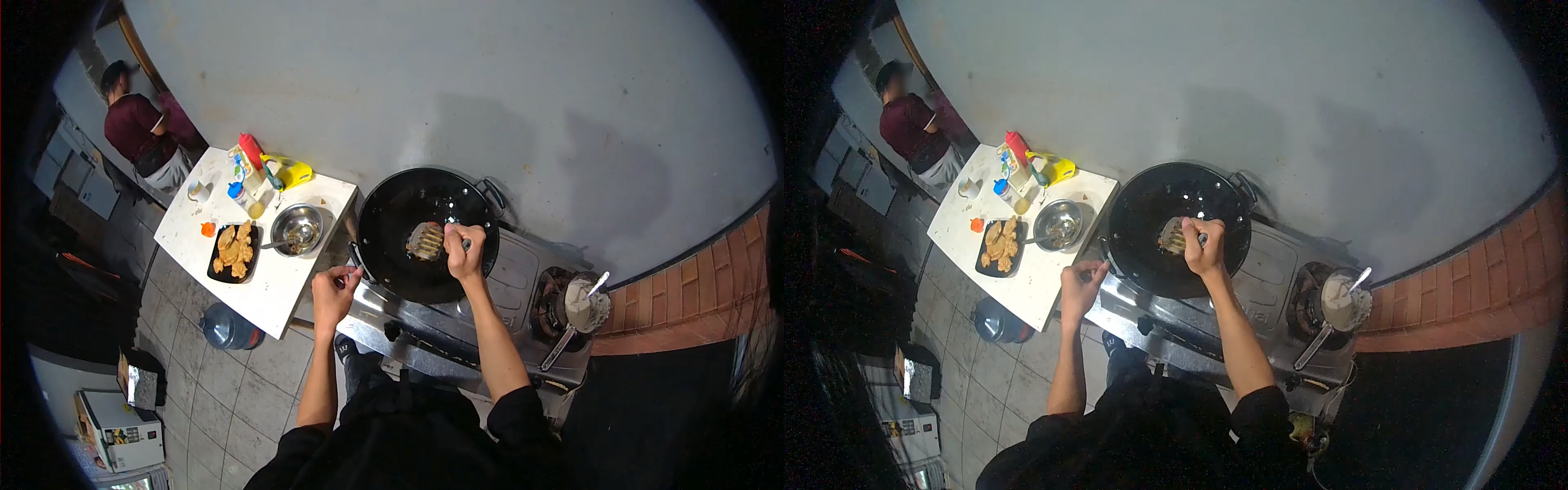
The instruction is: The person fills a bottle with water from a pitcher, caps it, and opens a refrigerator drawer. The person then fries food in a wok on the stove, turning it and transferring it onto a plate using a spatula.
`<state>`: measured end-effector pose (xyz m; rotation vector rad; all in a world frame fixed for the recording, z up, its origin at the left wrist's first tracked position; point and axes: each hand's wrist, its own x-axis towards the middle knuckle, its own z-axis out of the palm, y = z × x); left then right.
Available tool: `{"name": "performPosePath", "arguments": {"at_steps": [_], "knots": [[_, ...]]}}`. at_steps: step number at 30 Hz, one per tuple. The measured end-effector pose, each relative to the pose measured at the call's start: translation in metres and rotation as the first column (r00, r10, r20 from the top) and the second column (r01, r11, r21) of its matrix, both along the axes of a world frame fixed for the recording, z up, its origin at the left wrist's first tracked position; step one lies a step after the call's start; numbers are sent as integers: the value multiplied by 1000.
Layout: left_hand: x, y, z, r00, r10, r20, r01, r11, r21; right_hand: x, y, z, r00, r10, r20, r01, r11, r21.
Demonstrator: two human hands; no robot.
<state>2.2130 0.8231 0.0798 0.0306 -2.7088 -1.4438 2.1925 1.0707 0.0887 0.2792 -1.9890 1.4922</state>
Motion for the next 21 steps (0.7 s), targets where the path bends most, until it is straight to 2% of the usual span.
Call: {"name": "performPosePath", "arguments": {"at_steps": [3, 9, 11, 16, 21], "knots": [[0, 1, 0, 1000, -2, -9, 2, 1000, 13, -2, -1, 1, 997, 71, 42, -72, 997, 30], [0, -1, -6, 1000, -7, 3, 7, 1000, 15, -14, -3, -3, 998, 67, 10, -68, 991, 113], [-1, -1, -10, 995, -7, -99, 11, 999, 35, -18, -4, 0, 994, 96, 55, -100, 992, 81], [-4, -2, -16, 996, -10, -86, 14, 999, 47, -34, -5, 1, 980, 160, 122, -165, 986, 38], [-6, -1, -14, 997, -22, -78, 26, 998, 54, -37, -6, 5, 970, 189, 156, -202, 976, 75]]}}
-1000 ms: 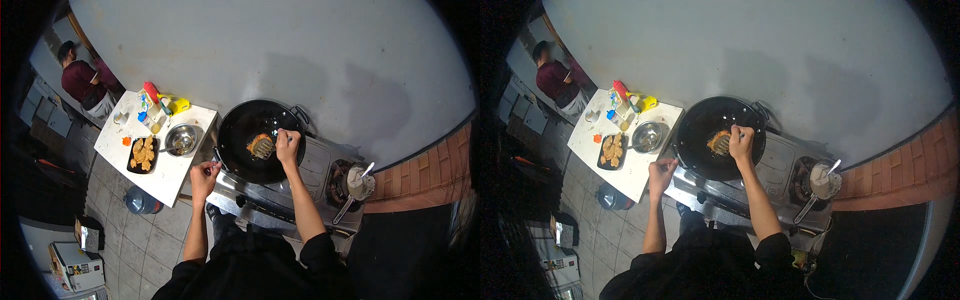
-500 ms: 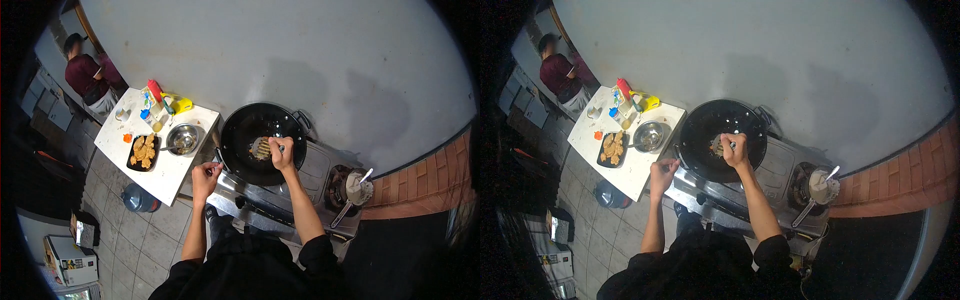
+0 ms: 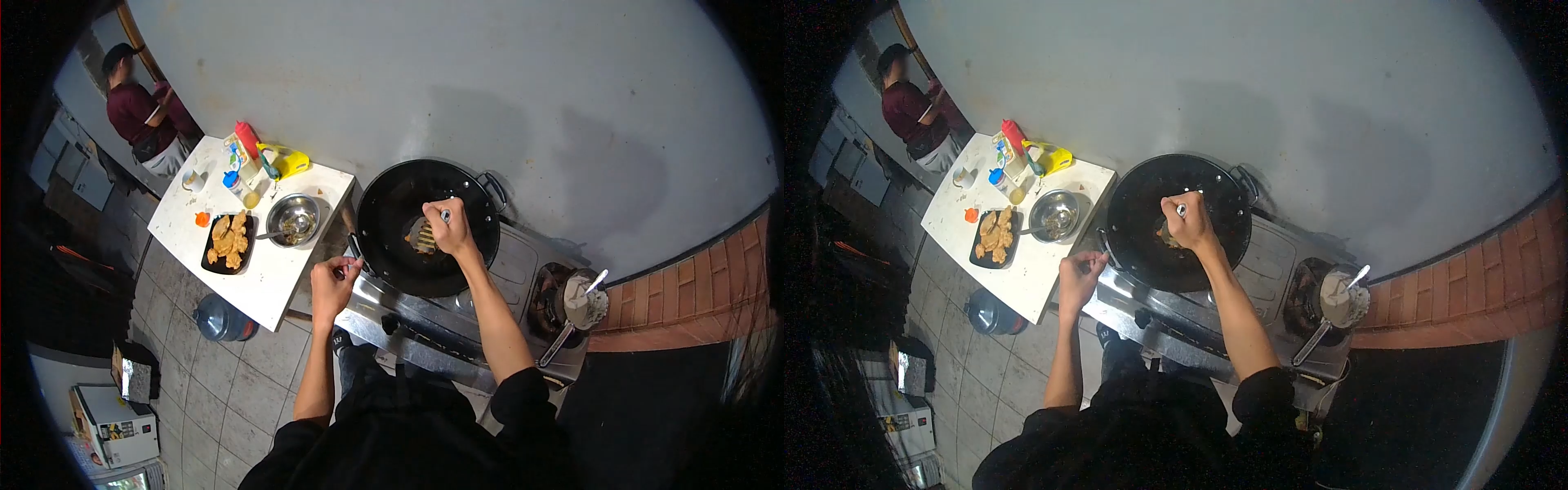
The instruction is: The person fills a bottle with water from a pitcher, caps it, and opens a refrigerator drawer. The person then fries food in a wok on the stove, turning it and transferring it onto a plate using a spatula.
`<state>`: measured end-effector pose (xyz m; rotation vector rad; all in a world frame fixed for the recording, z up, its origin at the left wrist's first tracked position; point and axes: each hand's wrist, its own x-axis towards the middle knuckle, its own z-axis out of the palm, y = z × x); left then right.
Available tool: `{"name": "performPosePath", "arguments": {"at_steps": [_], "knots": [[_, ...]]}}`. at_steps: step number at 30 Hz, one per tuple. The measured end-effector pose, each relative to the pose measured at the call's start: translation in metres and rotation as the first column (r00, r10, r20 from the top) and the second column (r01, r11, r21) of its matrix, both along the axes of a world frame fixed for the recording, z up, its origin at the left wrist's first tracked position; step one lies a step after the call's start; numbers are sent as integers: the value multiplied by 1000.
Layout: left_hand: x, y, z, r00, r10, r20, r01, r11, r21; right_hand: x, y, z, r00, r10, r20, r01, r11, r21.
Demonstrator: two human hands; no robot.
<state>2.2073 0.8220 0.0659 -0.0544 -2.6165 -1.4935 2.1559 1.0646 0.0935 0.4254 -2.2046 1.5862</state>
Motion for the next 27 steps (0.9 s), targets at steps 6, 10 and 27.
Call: {"name": "performPosePath", "arguments": {"at_steps": [6, 10, 27], "knots": [[-1, 1, -1, 1000, -16, 13, 16, 1000, 12, -2, -3, 4, 999, 41, 15, -41, 999, 12], [-1, 0, 0, 1000, -28, 6, 28, 1000, 10, -5, -5, 10, 992, 123, 33, -124, 992, 32], [2, -1, 6, 997, -19, 81, 19, 1000, 3, 27, 20, -16, 992, -125, 14, 121, 913, -391]]}}
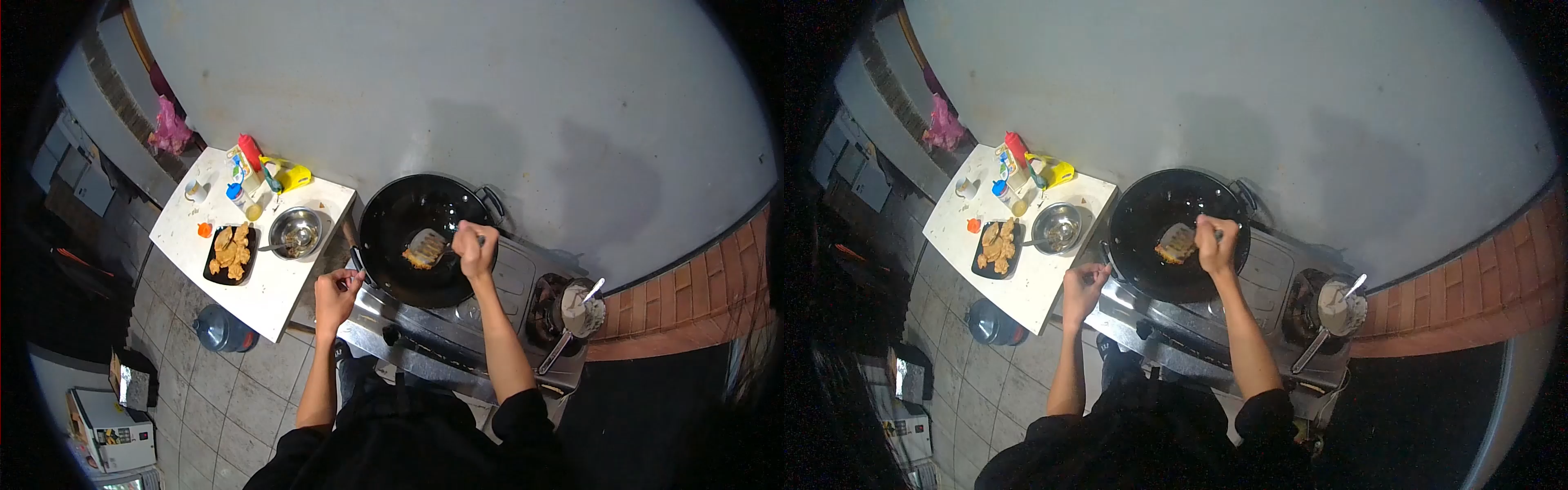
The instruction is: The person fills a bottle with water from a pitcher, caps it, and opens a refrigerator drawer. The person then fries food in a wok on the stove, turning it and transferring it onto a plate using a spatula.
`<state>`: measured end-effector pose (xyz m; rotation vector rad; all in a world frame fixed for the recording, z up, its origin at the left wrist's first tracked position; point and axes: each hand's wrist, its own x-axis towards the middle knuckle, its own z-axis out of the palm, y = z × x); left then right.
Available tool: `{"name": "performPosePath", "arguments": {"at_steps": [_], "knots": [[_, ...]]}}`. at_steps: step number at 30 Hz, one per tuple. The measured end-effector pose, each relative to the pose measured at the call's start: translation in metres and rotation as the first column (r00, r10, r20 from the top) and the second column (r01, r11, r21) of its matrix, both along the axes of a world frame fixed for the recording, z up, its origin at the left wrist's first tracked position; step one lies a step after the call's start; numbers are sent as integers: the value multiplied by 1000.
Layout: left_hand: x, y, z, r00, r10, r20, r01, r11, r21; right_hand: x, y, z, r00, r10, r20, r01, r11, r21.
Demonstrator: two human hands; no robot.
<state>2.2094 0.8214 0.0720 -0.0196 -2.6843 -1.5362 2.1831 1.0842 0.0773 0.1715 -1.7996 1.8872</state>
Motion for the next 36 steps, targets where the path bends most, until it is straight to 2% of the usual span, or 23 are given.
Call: {"name": "performPosePath", "arguments": {"at_steps": [2, 5, 13, 16, 18, 26, 29, 32, 34, 36], "knots": [[0, -1, -2, 1000, 3, -6, -3, 1000, -1, 6, 2, 7, 999, -22, -23, 19, 994, -112], [0, 1, -1, 1000, 0, -25, 0, 1000, 8, 6, 4, 0, 993, -112, 39, 115, 988, -100], [2, 1, 5, 1000, 2, 2, -2, 1000, -16, 9, 1, -20, 991, -73, 108, 85, 989, -120], [2, 2, 2, 1000, 12, 10, -12, 1000, -2, 1, 4, -27, 985, -110, 132, 115, 993, -25], [0, 0, -6, 996, 6, -92, -8, 1000, -20, -4, 5, -32, 986, -131, 107, 124, 990, 65], [0, 0, -8, 996, 13, -85, -13, 1000, -2, 0, 5, -31, 978, -149, 147, 141, 988, 65], [-1, 1, -8, 996, 9, -92, -10, 1000, -8, -1, 4, -31, 986, -150, 76, 147, 988, 45], [0, 1, -8, 996, 14, -85, -14, 1000, -3, -3, 6, -30, 975, -168, 143, 160, 985, 63], [-1, 0, -8, 997, 14, -82, -14, 1000, 0, -10, 5, -32, 967, -224, 120, 203, 965, 168], [1, 0, -7, 996, 7, -87, -7, 1000, -5, -16, 0, -29, 963, -245, 110, 223, 958, 183]]}}
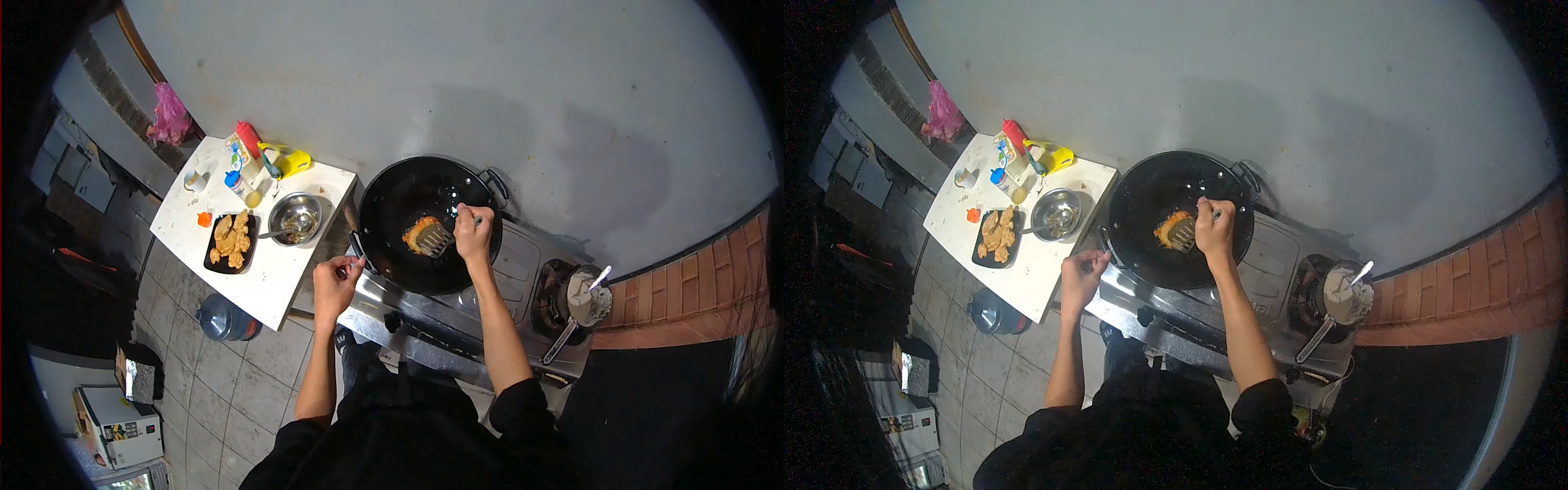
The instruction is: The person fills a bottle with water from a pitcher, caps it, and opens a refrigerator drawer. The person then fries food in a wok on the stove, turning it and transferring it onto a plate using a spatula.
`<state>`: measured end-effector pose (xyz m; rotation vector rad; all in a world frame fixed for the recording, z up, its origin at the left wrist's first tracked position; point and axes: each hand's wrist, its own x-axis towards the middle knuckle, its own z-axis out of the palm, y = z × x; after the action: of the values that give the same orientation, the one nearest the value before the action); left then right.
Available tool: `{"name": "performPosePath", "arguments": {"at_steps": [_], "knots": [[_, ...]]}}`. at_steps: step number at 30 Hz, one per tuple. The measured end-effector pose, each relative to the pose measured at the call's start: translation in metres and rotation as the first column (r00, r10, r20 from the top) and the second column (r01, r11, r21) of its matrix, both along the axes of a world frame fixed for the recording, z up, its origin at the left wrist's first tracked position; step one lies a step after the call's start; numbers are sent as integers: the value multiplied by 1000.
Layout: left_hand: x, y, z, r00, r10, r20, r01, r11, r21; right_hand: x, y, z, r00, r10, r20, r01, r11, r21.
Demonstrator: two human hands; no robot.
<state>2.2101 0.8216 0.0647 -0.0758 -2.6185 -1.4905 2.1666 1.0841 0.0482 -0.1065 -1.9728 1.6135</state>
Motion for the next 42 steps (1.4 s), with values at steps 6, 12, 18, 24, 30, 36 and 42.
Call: {"name": "performPosePath", "arguments": {"at_steps": [6, 12, 18, 24, 30, 36, 42], "knots": [[0, -2, -1, 1000, -2, -11, 3, 1000, 9, 4, -10, 14, 999, -42, -31, 44, 997, 56], [1, 0, -1, 999, 8, -40, -7, 1000, 21, 18, -10, 27, 996, -25, -86, 11, 988, -156], [0, 0, -1, 1000, 11, -11, -11, 1000, 14, 6, 1, -9, 992, -79, -96, 79, 997, -2], [-1, 0, -3, 1000, 14, 27, -15, 1000, 25, 0, 6, -8, 991, -91, -98, 99, 992, 78], [1, 2, 2, 999, 17, 33, -18, 1000, 8, -2, 1, 12, 999, -21, 42, 22, 1000, -17], [1, 1, 1, 1000, 18, 7, -18, 1000, 15, 13, 9, 11, 998, 28, 61, -17, 987, -160], [-1, 0, 1, 1000, -10, 9, 10, 1000, 21, 36, 17, 39, 989, 93, -114, -131, 914, -385]]}}
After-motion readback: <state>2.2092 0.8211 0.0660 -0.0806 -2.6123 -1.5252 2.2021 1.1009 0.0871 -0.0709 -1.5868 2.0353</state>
